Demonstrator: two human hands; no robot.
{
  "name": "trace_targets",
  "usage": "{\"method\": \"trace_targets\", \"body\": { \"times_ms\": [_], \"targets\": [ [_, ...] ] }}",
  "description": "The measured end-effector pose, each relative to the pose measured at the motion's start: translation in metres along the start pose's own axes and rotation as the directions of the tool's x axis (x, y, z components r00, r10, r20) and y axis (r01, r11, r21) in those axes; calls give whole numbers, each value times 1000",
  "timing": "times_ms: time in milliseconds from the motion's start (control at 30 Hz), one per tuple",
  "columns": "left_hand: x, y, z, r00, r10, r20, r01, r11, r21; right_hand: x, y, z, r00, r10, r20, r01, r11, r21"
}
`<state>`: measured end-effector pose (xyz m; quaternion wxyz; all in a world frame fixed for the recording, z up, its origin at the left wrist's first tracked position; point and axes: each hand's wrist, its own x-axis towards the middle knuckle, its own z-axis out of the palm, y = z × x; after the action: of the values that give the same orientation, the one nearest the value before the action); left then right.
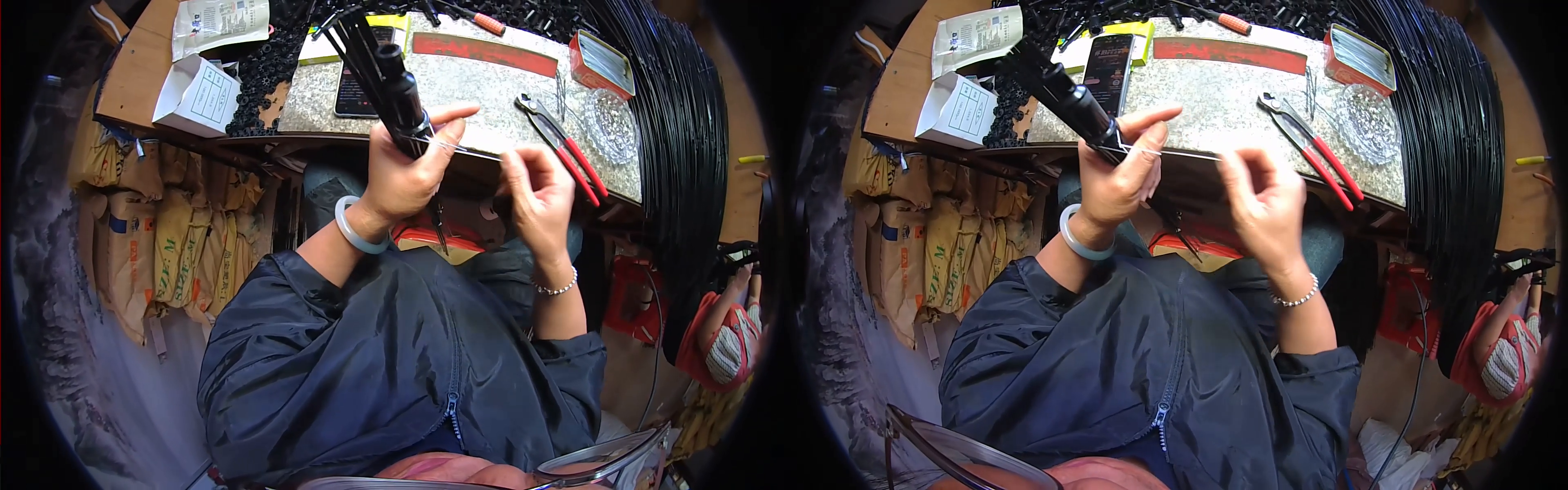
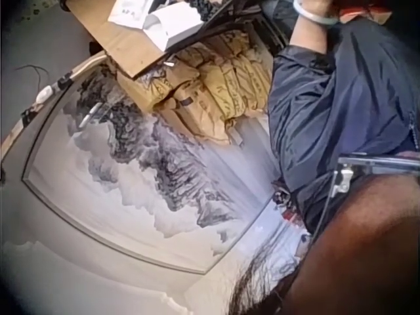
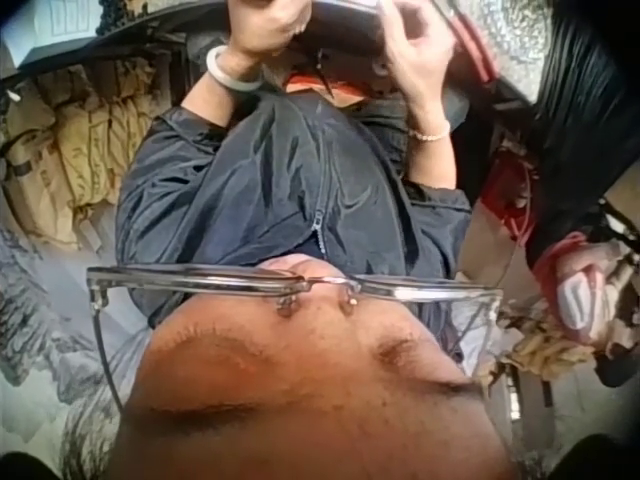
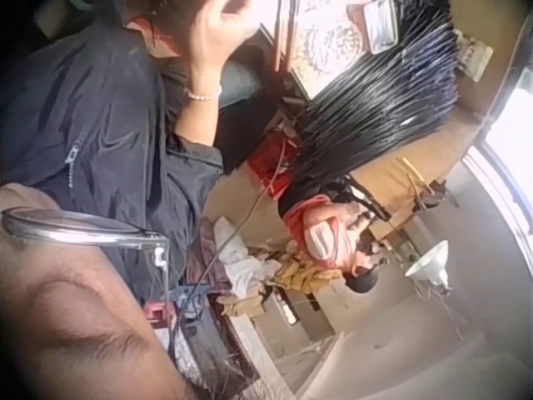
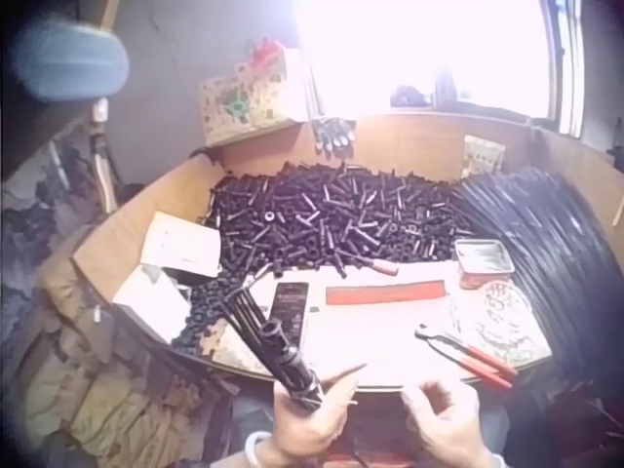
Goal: Assembling thin rods into bundles and attaching connector pieces using hand tools.
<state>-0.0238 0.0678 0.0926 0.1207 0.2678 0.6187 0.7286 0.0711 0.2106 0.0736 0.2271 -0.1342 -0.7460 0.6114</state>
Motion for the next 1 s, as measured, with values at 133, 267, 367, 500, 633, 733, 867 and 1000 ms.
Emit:
{"method": "trace_targets", "body": {
  "times_ms": [133,267,367,500,633,733,867,1000],
  "targets": [
    [6,9,-6,996,-83,-29,79,988,-130,17,45,-58,891,-454,2,180,349,-920],
    [5,9,-7,995,-83,-47,77,990,-114,21,56,-74,945,-322,59,123,181,-976],
    [7,5,-8,995,-83,-47,77,991,-111,22,57,-80,931,-350,105,178,183,-967],
    [10,-3,-10,998,-52,-27,51,998,-24,6,10,-80,947,-316,57,250,616,-747],
    [7,3,-4,989,-125,-81,116,987,-108,-3,37,-87,995,-75,66,96,895,-435],
    [6,-4,-7,995,-78,-56,75,996,-56,-21,32,-86,900,237,367,-297,948,117],
    [5,-3,-4,999,-51,10,51,998,-24,-33,27,-57,931,-80,357,-67,922,381],
    [0,-2,-1,997,-71,8,71,997,-10,-27,29,-32,907,-113,405,-153,808,569]
  ]
}}
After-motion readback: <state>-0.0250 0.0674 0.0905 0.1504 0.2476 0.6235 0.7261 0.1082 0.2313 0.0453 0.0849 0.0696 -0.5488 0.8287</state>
